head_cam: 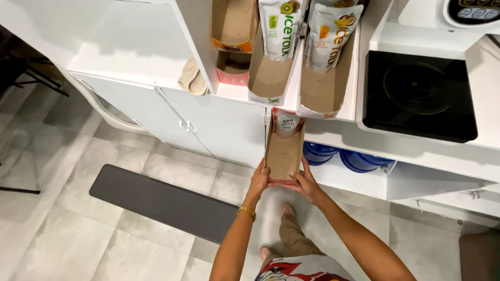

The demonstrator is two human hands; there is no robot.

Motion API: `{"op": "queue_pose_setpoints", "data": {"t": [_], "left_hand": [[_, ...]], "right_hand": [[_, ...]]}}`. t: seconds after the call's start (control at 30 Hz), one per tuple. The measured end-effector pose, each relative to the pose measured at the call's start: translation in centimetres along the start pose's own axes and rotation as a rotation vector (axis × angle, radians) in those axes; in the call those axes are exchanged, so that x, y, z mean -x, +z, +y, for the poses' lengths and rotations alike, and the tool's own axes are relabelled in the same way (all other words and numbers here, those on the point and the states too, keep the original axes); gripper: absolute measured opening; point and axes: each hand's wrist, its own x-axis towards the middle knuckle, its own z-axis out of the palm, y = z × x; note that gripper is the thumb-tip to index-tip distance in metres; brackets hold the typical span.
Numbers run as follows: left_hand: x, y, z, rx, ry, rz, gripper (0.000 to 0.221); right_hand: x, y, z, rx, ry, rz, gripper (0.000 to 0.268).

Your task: Cleaning a storage shelf with spray and a cloth, followed by organizing beverage pouches into cardboard dividers.

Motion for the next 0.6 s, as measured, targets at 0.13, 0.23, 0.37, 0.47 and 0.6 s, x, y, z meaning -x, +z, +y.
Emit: {"op": "queue_pose_setpoints", "data": {"t": [0.13,0.23,0.37,0.47,0.6], "left_hand": [[-3.7,1.0,0.0,0.191,0.021,0.011,0.064],[-3.4,2.8,1.7,0.358,0.089,0.030,0.071],[-0.4,5.8,6.7,0.702,0.150,-0.011,0.079],[-9.0,6.9,2.3,0.798,0.053,-0.142,0.068],[-14.2,7.3,0.3,0.866,-0.009,-0.128,0.042]], "right_hand": [[-1.7,1.6,-2.3,-0.044,-0.050,0.047,0.082],[-5.2,0.2,-2.2,-0.118,-0.095,0.132,0.071],[-10.1,-1.6,-2.3,-0.264,-0.121,0.237,0.047],[-10.0,0.1,-4.2,-0.253,-0.112,0.265,0.040],[-10.3,-0.9,-4.8,-0.211,-0.024,0.254,0.046]]}}
